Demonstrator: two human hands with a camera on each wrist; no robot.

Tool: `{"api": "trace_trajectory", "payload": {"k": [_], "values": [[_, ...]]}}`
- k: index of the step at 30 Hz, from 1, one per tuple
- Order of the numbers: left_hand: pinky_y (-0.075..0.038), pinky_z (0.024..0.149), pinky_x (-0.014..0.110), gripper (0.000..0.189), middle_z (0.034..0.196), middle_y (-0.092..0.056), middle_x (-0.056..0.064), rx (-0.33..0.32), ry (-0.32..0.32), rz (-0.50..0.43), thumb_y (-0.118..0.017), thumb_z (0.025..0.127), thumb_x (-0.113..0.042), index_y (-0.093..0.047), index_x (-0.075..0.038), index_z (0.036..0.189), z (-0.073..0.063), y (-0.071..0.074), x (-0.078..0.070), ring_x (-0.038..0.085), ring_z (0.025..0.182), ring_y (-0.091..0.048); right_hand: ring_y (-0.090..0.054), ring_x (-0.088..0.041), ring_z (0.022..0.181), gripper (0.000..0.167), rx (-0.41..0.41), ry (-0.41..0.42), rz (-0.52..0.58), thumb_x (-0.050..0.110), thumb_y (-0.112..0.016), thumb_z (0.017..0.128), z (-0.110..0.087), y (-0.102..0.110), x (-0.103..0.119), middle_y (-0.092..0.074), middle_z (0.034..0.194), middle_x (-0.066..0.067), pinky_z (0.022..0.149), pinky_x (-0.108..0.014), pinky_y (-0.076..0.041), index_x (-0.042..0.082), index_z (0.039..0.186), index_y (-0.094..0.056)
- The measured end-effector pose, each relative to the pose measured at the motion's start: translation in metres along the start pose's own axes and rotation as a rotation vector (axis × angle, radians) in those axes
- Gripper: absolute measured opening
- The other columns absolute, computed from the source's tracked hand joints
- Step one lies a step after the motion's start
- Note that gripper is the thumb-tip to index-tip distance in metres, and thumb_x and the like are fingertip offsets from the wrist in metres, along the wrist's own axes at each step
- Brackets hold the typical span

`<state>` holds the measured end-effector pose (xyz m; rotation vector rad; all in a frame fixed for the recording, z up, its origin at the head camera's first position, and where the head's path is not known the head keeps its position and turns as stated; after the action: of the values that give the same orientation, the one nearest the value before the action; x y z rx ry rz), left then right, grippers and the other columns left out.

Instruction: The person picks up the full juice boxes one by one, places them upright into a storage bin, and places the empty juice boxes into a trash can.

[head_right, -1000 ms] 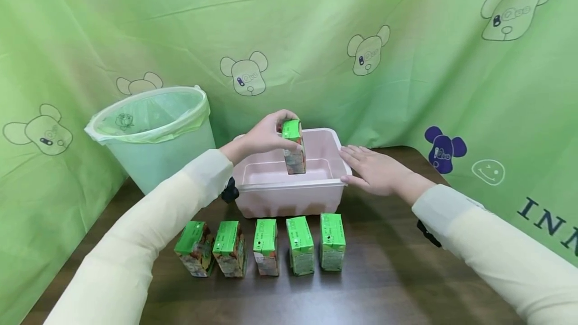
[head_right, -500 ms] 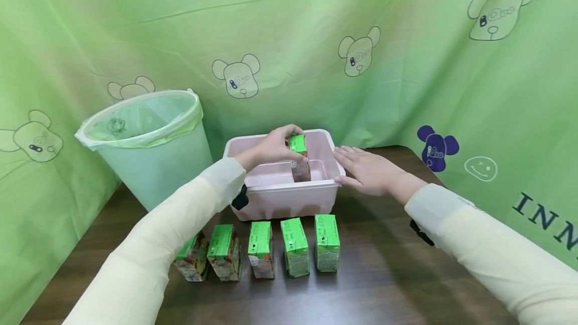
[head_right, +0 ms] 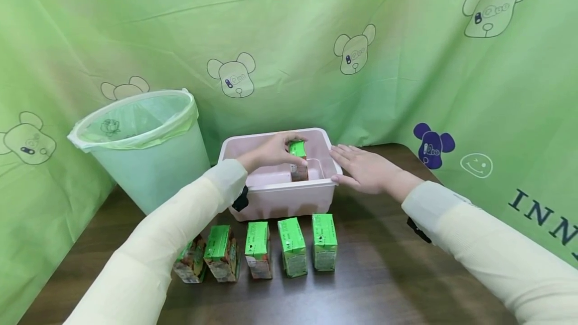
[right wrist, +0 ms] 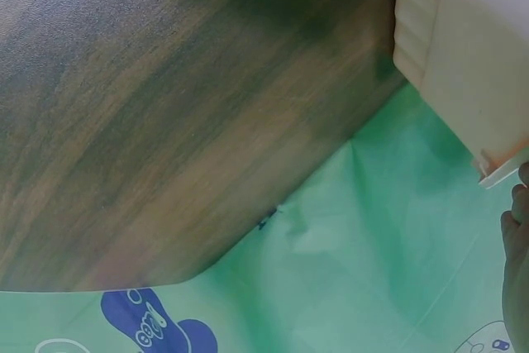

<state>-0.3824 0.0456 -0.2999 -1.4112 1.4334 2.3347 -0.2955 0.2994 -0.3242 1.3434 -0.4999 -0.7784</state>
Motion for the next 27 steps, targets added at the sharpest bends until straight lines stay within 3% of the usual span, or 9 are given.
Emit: {"api": "trace_trajectory", "payload": {"k": [3,5,13,18,27], "values": [[-0.041,0.098,0.020,0.075,0.136,-0.055,0.007,0.004,-0.006,0.026,-0.083,0.079,-0.028,-0.049,-0.003,0.140,0.003,-0.004,0.003,0.014,0.115,-0.053,-0.029,-0.042,0.138,0.068,0.001,-0.011,0.006,0.039,-0.050,0.101,-0.001,0.000,0.001,-0.033,0.150,-0.026,0.112,-0.053,-0.026,-0.010,0.145,-0.033],[-0.039,0.100,0.020,0.073,0.137,-0.054,0.008,0.008,-0.005,0.034,-0.082,0.081,-0.028,-0.049,-0.002,0.140,0.004,-0.006,0.005,0.015,0.118,-0.051,-0.029,-0.041,0.139,0.068,-0.002,-0.018,0.009,0.039,-0.051,0.100,-0.001,0.001,0.002,-0.033,0.150,-0.025,0.112,-0.053,-0.025,-0.009,0.145,-0.034],[-0.048,0.079,0.021,0.072,0.128,-0.058,0.010,0.012,0.043,0.023,-0.083,0.079,-0.024,-0.050,-0.002,0.140,0.008,-0.014,0.008,0.015,0.088,-0.057,-0.027,-0.040,0.140,0.068,0.011,-0.038,0.017,0.039,-0.050,0.101,-0.001,0.002,0.003,-0.032,0.152,-0.024,0.114,-0.051,-0.023,-0.008,0.146,-0.032],[-0.048,0.078,0.020,0.071,0.130,-0.058,0.011,0.011,0.055,0.022,-0.085,0.076,-0.019,-0.052,-0.002,0.137,0.011,-0.019,0.009,0.015,0.089,-0.056,-0.026,-0.039,0.141,0.068,0.027,-0.053,0.023,0.039,-0.049,0.101,-0.001,0.003,0.003,-0.030,0.153,-0.023,0.115,-0.049,-0.021,-0.007,0.147,-0.031],[-0.043,0.086,0.019,0.071,0.132,-0.058,0.009,0.061,0.072,0.132,-0.085,0.076,-0.025,-0.055,-0.004,0.136,0.018,-0.025,0.010,0.014,0.097,-0.054,-0.026,-0.038,0.141,0.067,0.016,-0.046,0.015,0.038,-0.051,0.100,-0.001,0.001,0.002,-0.031,0.153,-0.023,0.115,-0.048,-0.021,-0.007,0.147,-0.032]]}}
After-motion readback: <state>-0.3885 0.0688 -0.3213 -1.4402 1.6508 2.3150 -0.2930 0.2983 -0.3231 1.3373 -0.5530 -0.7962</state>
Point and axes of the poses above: each hand's wrist, its own z-axis towards the middle knuckle, its own y-axis out of the back of the hand, x = y × z, the point moved 1 cm from there along z, towards the middle knuckle
